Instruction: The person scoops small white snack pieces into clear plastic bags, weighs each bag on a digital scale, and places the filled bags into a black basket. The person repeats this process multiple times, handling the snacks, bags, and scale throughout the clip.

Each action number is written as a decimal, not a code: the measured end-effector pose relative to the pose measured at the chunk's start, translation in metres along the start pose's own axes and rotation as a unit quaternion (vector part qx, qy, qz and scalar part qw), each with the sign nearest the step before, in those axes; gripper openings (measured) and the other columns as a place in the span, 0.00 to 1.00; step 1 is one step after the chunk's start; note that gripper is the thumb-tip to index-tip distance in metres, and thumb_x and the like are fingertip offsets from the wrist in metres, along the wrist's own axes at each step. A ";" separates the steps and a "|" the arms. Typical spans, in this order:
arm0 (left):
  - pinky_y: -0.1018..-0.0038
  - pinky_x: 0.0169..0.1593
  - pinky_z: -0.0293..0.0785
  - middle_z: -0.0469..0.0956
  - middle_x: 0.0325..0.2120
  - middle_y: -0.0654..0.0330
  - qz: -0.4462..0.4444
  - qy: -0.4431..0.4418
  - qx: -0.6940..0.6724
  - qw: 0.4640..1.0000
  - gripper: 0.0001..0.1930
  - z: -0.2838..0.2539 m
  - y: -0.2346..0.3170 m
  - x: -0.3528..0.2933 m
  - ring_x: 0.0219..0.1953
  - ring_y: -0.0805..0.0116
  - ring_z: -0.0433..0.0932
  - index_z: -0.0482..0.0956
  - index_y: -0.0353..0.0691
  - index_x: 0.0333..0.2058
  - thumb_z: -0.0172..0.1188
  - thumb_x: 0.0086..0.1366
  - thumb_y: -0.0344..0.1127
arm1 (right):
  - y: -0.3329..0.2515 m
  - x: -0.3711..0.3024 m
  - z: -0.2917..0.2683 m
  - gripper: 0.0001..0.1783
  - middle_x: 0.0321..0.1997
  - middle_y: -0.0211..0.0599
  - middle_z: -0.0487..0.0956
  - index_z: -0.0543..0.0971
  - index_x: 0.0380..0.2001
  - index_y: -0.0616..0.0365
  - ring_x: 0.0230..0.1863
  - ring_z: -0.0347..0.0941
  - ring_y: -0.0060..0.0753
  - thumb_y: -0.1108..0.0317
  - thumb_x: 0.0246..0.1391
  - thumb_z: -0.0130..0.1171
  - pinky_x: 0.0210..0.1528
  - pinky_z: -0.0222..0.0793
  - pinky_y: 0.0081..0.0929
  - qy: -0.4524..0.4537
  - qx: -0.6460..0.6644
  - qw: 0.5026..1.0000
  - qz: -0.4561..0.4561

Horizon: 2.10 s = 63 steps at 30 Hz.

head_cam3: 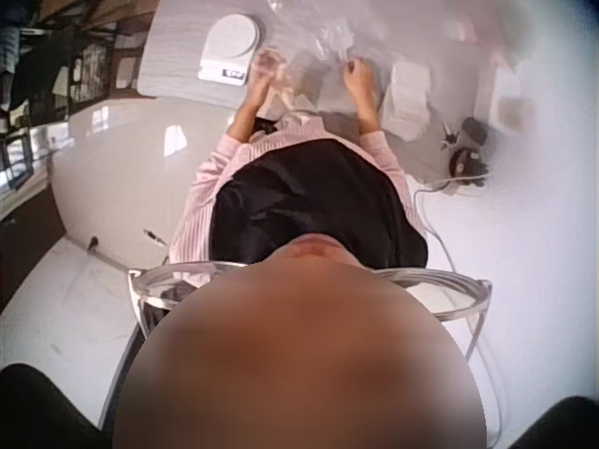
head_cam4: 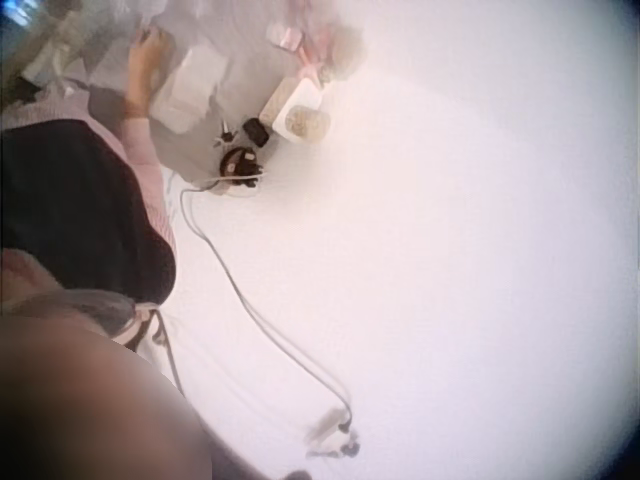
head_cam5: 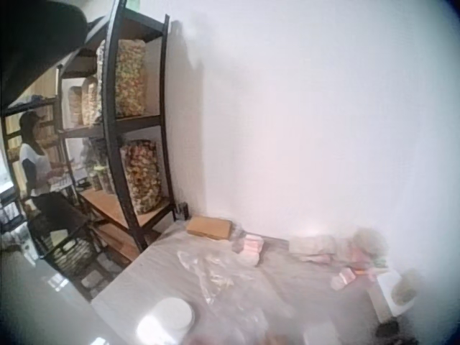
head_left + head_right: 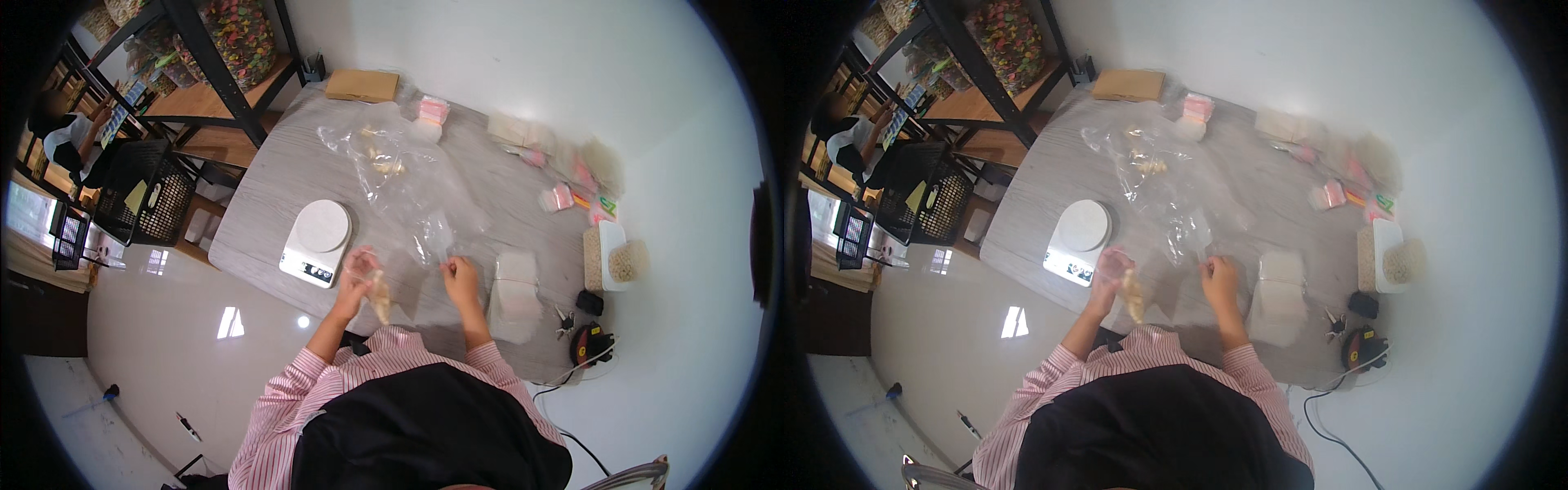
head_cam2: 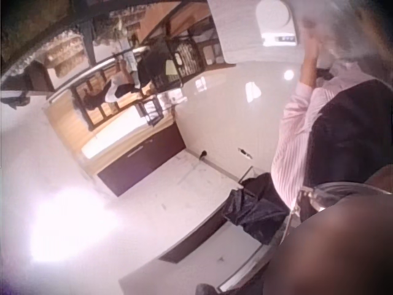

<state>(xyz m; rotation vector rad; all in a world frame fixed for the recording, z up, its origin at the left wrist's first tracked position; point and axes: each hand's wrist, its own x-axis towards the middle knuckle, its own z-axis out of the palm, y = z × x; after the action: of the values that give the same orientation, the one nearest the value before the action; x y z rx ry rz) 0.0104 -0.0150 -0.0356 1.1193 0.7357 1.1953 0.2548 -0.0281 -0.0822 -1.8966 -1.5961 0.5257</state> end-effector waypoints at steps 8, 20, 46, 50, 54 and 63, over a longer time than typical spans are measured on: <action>0.60 0.59 0.52 0.57 0.56 0.53 -0.026 0.057 -0.151 0.987 0.39 -0.069 0.035 0.066 0.59 0.57 0.55 0.58 0.35 0.54 0.48 0.49 0.59 | -0.034 0.064 0.009 0.09 0.30 0.48 0.72 0.70 0.32 0.62 0.32 0.68 0.50 0.66 0.54 0.48 0.33 0.63 0.38 0.073 0.027 0.996 -0.037; 0.61 0.35 0.72 0.70 0.34 0.52 -0.255 0.130 -0.286 0.914 0.29 -0.088 -0.023 0.193 0.31 0.53 0.73 0.65 0.42 0.46 0.46 0.52 0.57 | -0.052 0.160 0.047 0.09 0.31 0.51 0.72 0.69 0.32 0.61 0.33 0.69 0.52 0.67 0.55 0.43 0.35 0.65 0.43 0.036 -0.079 0.994 -0.069; 0.65 0.36 0.72 0.71 0.31 0.54 -0.290 0.081 -0.318 0.899 0.27 -0.101 -0.004 0.206 0.31 0.58 0.73 0.67 0.39 0.45 0.48 0.53 0.53 | -0.034 0.155 0.075 0.12 0.24 0.26 0.72 0.74 0.33 0.61 0.26 0.65 0.18 0.63 0.52 0.50 0.28 0.61 0.20 -0.009 0.379 0.911 0.165; 0.64 0.42 0.71 0.71 0.36 0.55 -0.277 0.100 -0.257 0.920 0.31 -0.119 0.000 0.210 0.35 0.60 0.72 0.67 0.36 0.47 0.45 0.53 0.56 | -0.046 0.167 0.065 0.13 0.26 0.32 0.73 0.73 0.33 0.63 0.27 0.67 0.22 0.63 0.52 0.50 0.30 0.62 0.23 -0.025 0.277 0.953 0.118; 0.62 0.39 0.72 0.71 0.33 0.55 -0.264 0.111 -0.281 0.916 0.26 -0.127 0.001 0.219 0.33 0.57 0.73 0.69 0.38 0.43 0.48 0.52 0.53 | -0.064 0.189 0.074 0.15 0.30 0.44 0.75 0.73 0.35 0.64 0.32 0.73 0.38 0.62 0.53 0.49 0.36 0.66 0.30 -0.016 0.183 0.980 0.072; 0.63 0.34 0.72 0.72 0.29 0.54 -0.265 0.071 -0.320 0.907 0.23 -0.132 -0.011 0.245 0.28 0.57 0.74 0.70 0.41 0.41 0.48 0.53 0.52 | -0.068 0.220 0.098 0.18 0.33 0.49 0.76 0.72 0.42 0.59 0.34 0.73 0.53 0.58 0.55 0.44 0.39 0.68 0.44 0.021 -0.069 0.996 -0.057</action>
<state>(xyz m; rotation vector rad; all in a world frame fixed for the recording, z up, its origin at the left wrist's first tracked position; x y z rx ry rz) -0.0434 0.2565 -0.0618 0.2549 0.6289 0.9395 0.1855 0.2125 -0.0932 -1.8893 -1.7403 0.3324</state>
